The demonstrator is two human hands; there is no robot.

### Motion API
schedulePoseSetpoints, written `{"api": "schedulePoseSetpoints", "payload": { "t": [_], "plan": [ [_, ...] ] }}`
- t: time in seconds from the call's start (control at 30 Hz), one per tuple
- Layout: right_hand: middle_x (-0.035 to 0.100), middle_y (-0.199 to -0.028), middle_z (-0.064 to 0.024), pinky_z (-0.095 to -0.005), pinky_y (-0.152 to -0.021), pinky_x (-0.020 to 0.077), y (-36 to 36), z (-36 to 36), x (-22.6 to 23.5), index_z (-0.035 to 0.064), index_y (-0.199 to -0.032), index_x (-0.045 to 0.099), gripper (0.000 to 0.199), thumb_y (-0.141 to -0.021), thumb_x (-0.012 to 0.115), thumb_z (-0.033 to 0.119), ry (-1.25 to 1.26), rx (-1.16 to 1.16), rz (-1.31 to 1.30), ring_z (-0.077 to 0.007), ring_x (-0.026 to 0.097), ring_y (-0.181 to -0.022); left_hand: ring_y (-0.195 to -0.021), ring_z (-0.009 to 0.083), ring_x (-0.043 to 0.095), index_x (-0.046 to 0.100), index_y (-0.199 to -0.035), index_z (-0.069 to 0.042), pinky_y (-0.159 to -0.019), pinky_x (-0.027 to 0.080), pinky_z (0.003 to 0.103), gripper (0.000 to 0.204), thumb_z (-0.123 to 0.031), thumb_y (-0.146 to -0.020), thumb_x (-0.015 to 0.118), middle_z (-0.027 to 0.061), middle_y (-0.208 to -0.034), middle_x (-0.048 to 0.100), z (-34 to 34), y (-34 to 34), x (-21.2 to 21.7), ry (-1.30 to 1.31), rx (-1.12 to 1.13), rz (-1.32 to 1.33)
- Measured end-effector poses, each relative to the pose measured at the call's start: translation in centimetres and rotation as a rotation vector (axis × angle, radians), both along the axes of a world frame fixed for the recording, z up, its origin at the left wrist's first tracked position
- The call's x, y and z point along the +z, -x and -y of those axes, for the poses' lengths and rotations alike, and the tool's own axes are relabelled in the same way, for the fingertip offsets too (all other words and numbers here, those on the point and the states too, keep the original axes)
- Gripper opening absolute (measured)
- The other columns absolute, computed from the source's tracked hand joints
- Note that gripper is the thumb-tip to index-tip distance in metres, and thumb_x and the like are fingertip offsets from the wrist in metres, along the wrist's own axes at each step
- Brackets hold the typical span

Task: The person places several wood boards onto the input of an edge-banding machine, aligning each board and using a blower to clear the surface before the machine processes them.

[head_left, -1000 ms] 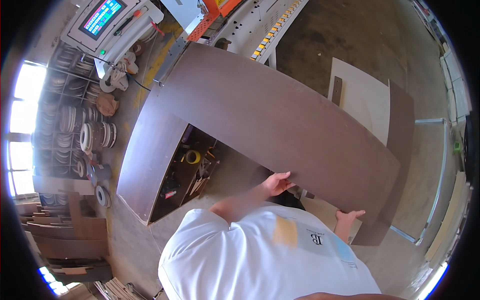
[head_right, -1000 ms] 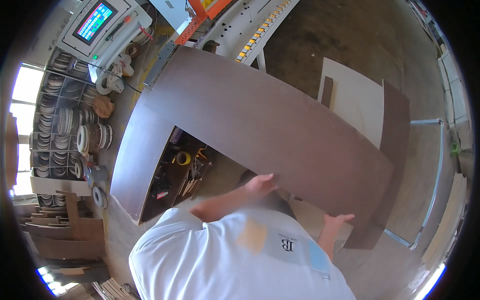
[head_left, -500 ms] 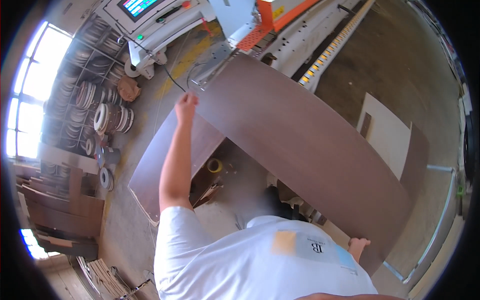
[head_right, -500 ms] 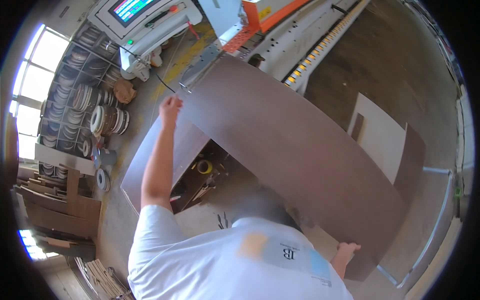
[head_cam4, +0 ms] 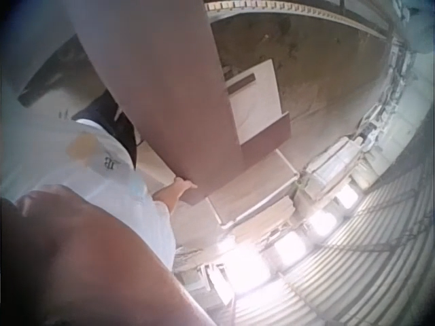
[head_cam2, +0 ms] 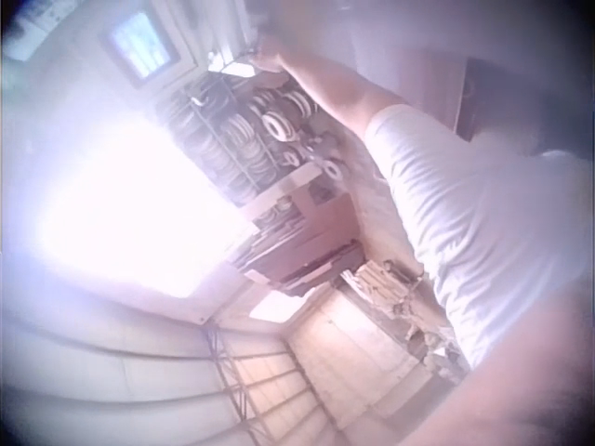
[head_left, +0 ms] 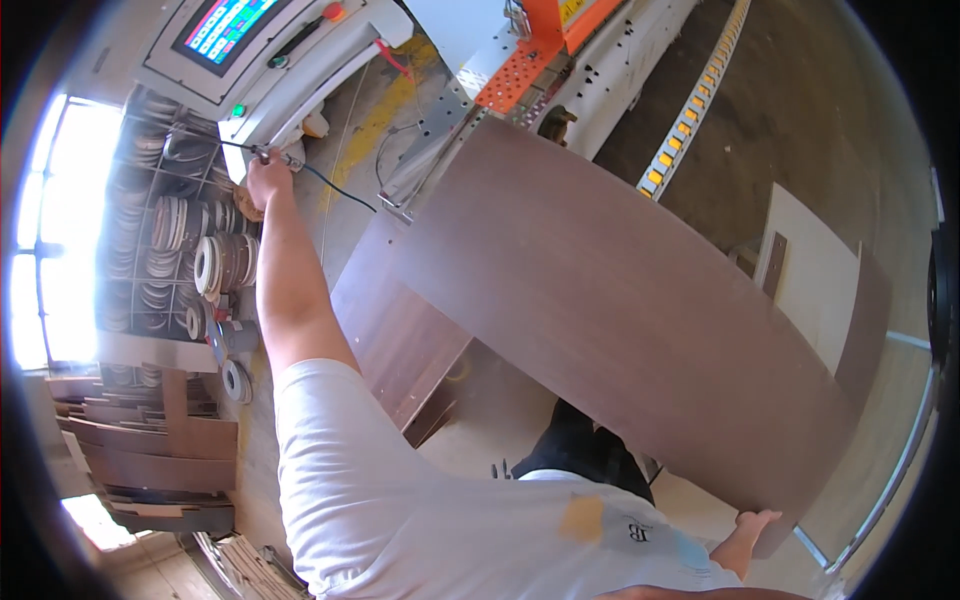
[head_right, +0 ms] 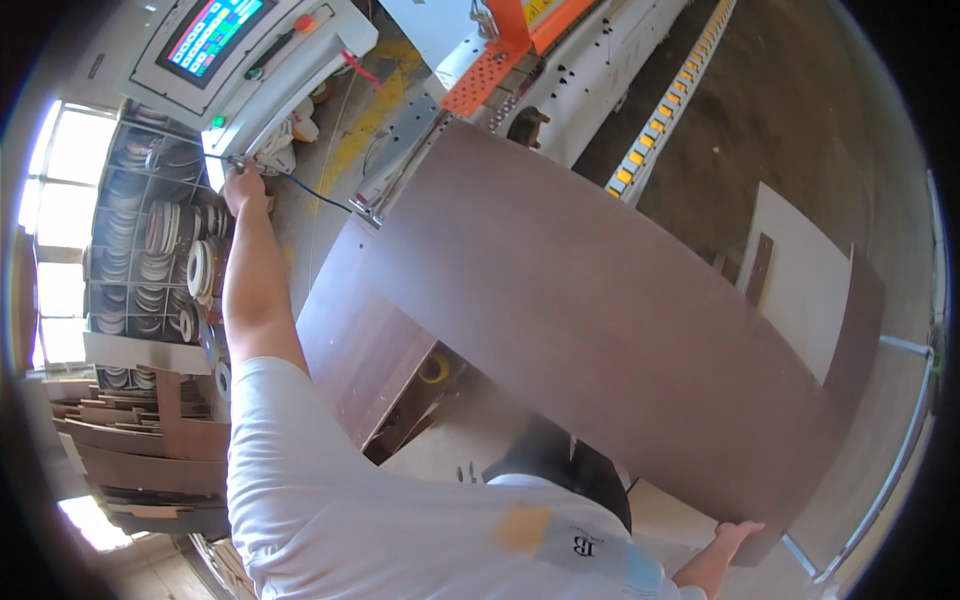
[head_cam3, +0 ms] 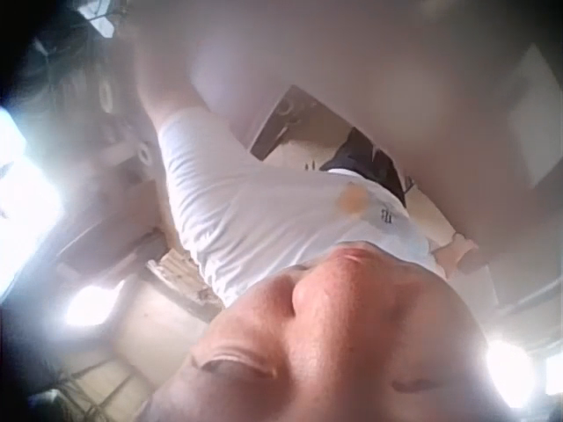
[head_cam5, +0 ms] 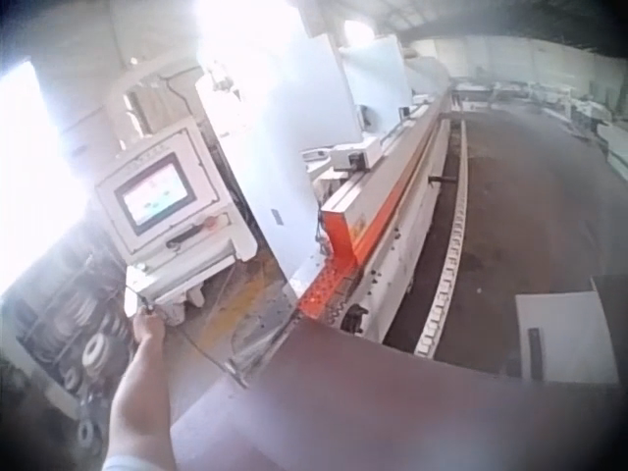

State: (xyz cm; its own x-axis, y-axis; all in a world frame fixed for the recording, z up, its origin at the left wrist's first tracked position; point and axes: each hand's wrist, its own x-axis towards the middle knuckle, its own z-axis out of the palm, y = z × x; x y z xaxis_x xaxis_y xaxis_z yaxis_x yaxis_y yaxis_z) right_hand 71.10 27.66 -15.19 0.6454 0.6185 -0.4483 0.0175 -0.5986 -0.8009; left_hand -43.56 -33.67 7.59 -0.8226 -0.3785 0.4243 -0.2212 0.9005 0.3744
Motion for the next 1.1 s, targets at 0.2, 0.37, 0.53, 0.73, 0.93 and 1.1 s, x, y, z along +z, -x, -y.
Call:
{"api": "schedulePoseSetpoints", "payload": {
  "t": [0.2, 0.37, 0.53, 0.73, 0.93, 1.1],
  "plan": [
    [0.035, -0.176, -0.0045, -0.0350, -0.126, 0.0320, 0.1, 0.2, 1.1, 0.0132, -0.171, 0.032, 0.092, -0.106, 0.028, 0.079, 0.063, -0.015, -0.136, -0.0285, 0.037, -0.157, -0.057, 0.0214, 0.061, 0.056, -0.111, -0.003, -0.042, 0.043, 0.032, 0.024, -0.025, -0.108, 0.064, 0.0197, -0.100, 0.072, 0.2, -5.1, 5.1, -1.107, -0.455, -0.569],
    [0.036, -0.176, -0.0051, -0.0362, -0.128, 0.0308, 1.8, 0.6, 1.9, 0.0128, -0.170, 0.034, 0.093, -0.105, 0.031, 0.080, 0.018, -0.085, -0.230, -0.0282, 0.037, -0.157, -0.082, 0.0287, 0.071, 0.053, -0.119, -0.005, -0.066, 0.055, 0.045, 0.027, -0.029, -0.108, 0.061, 0.0145, -0.090, 0.074, -0.5, -16.6, 8.0, -0.247, -0.680, 0.199],
    [0.038, -0.174, -0.0113, -0.0424, -0.130, 0.0316, 4.3, 2.0, 5.2, 0.0053, -0.168, 0.036, 0.091, -0.108, 0.031, 0.073, 0.028, -0.119, -0.314, -0.0334, 0.040, -0.156, -0.102, 0.0463, 0.073, 0.053, -0.121, -0.005, -0.085, 0.056, 0.057, 0.047, -0.050, -0.108, 0.057, 0.0225, -0.104, 0.077, -5.5, -30.2, 5.3, 0.594, -0.677, 0.768],
    [0.049, -0.167, -0.0073, -0.0422, -0.121, 0.0450, 4.5, 2.9, 6.6, 0.0085, -0.161, 0.048, 0.080, -0.108, 0.040, 0.069, 0.031, -0.174, -0.378, -0.0290, 0.051, -0.148, -0.106, 0.0450, 0.073, 0.058, -0.120, -0.004, -0.089, 0.056, 0.056, 0.052, -0.055, -0.106, 0.058, 0.0233, -0.109, 0.077, -3.4, -37.3, 6.6, 0.550, -0.559, 0.790],
    [0.058, -0.157, 0.0009, -0.0366, -0.110, 0.0528, 2.0, 2.7, 4.4, 0.0179, -0.155, 0.054, 0.074, -0.105, 0.047, 0.072, 0.040, -0.170, -0.476, -0.0244, 0.059, -0.135, -0.110, 0.0436, 0.072, 0.069, -0.121, -0.008, -0.093, 0.057, 0.053, 0.055, -0.059, -0.100, 0.065, 0.0200, -0.116, 0.077, 6.3, -42.0, 8.6, 0.638, -0.402, 0.822],
    [0.061, -0.150, 0.0025, -0.0359, -0.098, 0.0566, 0.0, 2.4, 2.4, 0.0205, -0.151, 0.058, 0.075, -0.101, 0.052, 0.076, 0.053, -0.060, -0.595, -0.0202, 0.062, -0.127, -0.110, 0.0431, 0.073, 0.069, -0.120, -0.006, -0.092, 0.057, 0.054, 0.059, -0.062, -0.099, 0.064, 0.0231, -0.115, 0.077, 8.6, -46.6, 11.1, 0.665, -0.392, 0.821]
  ]
}}
